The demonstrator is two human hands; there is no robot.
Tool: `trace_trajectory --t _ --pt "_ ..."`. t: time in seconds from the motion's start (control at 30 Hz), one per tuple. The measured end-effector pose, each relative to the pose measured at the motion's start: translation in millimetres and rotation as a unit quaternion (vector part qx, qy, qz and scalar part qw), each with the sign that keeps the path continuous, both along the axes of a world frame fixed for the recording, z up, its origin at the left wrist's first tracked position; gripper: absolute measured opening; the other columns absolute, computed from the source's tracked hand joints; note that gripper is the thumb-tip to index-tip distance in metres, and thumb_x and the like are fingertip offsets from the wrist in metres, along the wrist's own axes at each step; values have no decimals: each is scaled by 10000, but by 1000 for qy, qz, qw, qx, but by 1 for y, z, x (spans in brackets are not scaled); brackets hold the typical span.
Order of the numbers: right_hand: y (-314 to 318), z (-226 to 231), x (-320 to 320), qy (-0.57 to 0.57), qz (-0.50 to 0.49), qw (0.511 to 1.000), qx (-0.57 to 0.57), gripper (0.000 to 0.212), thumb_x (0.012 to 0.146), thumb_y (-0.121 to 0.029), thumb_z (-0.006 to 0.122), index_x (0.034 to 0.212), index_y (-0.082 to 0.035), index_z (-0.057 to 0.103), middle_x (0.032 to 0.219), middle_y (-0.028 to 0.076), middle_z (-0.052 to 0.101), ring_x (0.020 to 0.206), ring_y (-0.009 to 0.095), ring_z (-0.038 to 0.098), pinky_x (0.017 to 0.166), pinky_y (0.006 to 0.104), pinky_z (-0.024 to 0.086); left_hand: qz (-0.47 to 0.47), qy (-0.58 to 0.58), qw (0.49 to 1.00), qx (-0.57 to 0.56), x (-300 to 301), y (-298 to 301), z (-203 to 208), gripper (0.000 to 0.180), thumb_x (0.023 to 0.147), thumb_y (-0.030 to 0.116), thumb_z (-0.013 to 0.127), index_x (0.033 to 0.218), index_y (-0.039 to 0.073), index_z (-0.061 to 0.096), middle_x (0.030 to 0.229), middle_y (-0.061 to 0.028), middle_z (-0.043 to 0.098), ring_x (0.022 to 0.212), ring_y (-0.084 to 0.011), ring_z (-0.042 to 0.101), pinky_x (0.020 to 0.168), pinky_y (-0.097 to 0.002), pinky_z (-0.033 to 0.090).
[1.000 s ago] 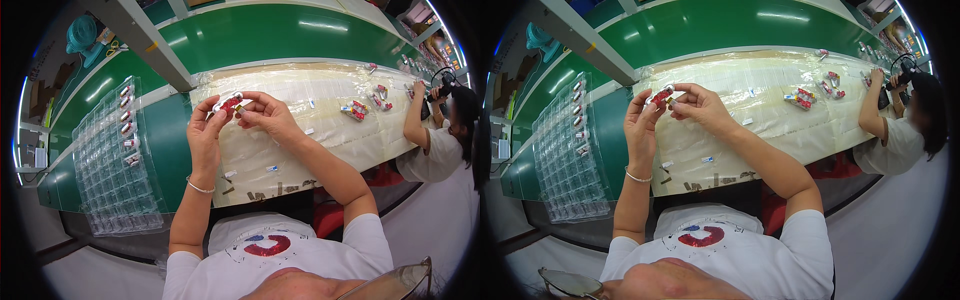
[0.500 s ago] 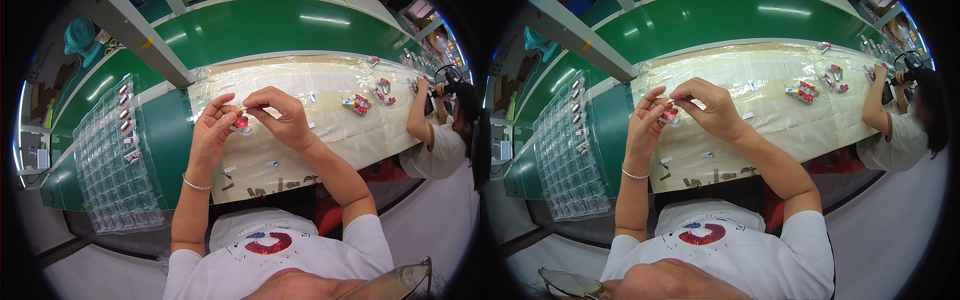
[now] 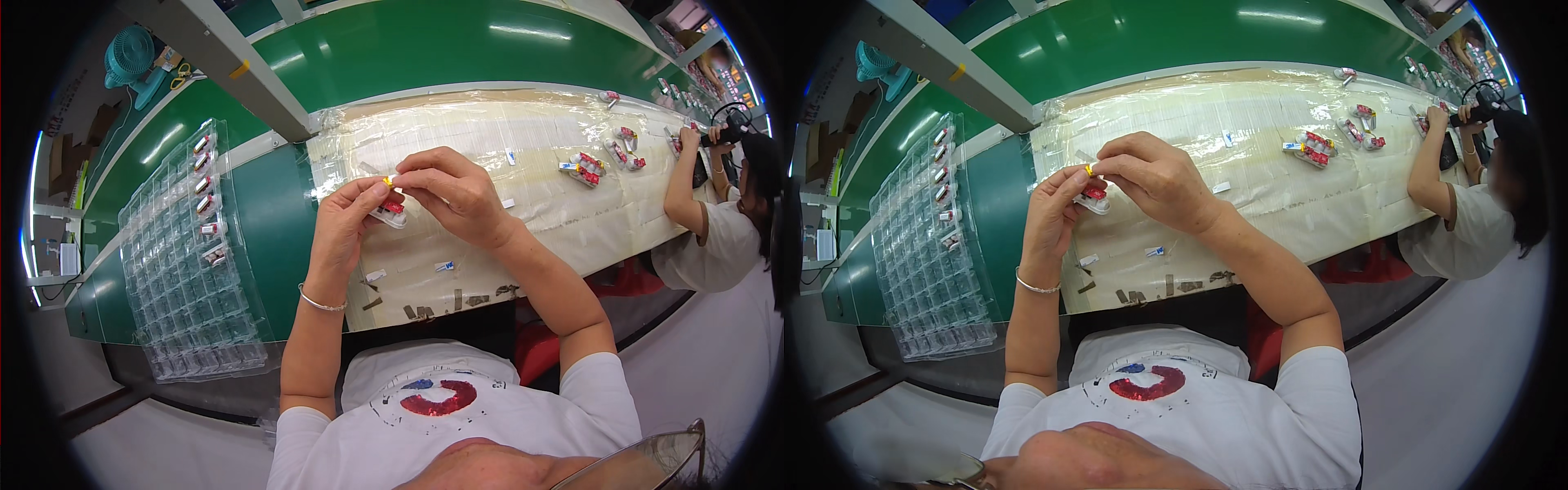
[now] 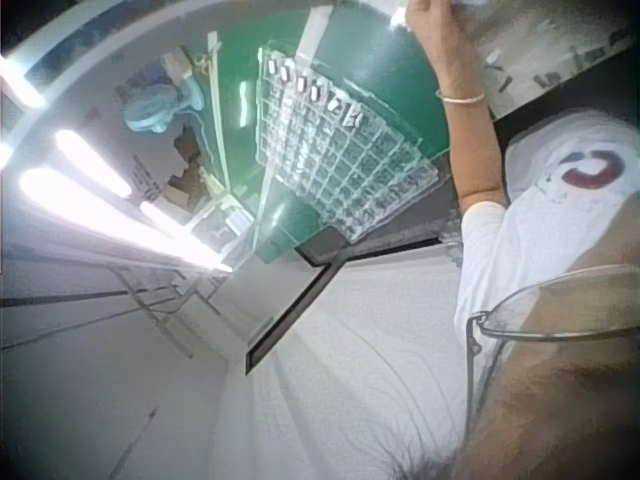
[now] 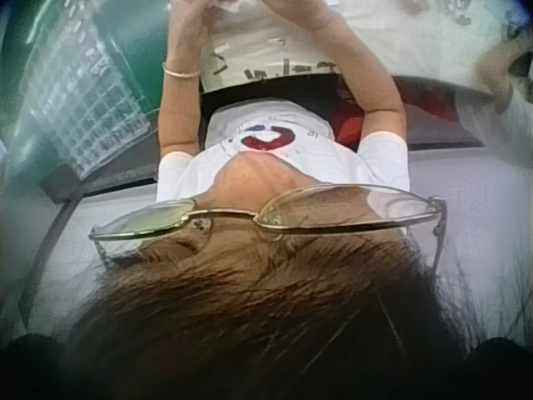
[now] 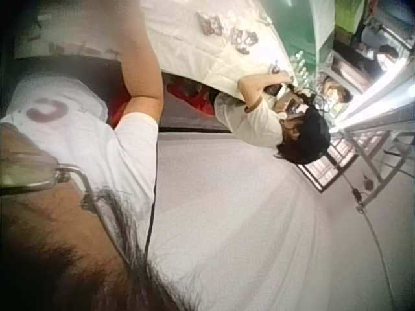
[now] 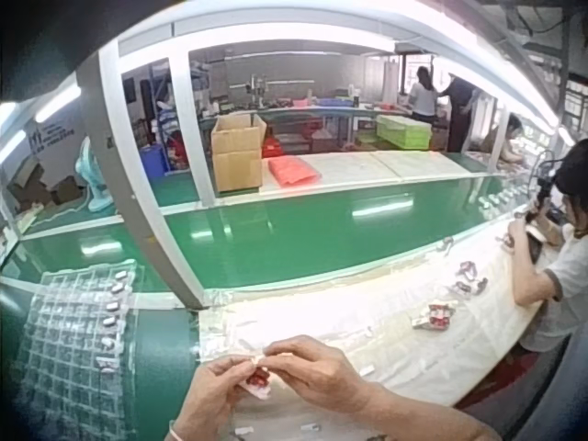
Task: The person sits at a green assembly table and repeatedly picks up small cylindrical batteries and red-and-white plastic holders. They insert the batteries into the holders, align the components, and place the finished units into a clear plastic grid tray. The process is repeated continuously throughout the clip.
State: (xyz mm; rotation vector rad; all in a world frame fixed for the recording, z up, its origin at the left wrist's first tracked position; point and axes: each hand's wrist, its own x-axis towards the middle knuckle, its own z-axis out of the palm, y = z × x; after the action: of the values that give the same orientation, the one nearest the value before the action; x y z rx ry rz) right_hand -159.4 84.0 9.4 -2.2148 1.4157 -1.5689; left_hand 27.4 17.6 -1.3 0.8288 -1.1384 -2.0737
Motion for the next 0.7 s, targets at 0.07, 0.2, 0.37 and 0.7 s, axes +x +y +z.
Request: trace_trajectory --t 0.07,0.2,0.37,0.7 --pt "0 -1 1 -2 -14 1000 0 155 795 -17 709 945 -50 689 955 86 679 856 251 678 716 336 566 20 -20 999 -20 -2 1 -3 207 905 122 691 1056 -21 697 927 -110 727 829 -145 694 772 -264 553" --pt "-1 7 4 93 -61 993 -23 68 790 -65 701 844 -57 661 864 59 680 790 215 676 664 329 550 46 -45 996 -59 -5 4 -3 184 888 94 706 1022 -31 711 915 -110 731 820 -132 687 776 -252 539" --pt "-5 7 5 195 -78 978 9 90 767 -91 726 805 -79 645 856 16 683 714 196 672 583 301 524 70 -71 993 -64 -4 4 -3 164 877 87 715 979 -40 729 878 -104 734 806 -123 675 777 -242 521" --pt "-11 2 4 151 -47 987 21 90 793 -91 713 788 -63 628 844 32 670 680 198 665 575 302 530 81 -84 992 -51 -3 4 -2 159 863 92 731 943 -45 738 863 -109 737 768 -118 670 750 -225 507"
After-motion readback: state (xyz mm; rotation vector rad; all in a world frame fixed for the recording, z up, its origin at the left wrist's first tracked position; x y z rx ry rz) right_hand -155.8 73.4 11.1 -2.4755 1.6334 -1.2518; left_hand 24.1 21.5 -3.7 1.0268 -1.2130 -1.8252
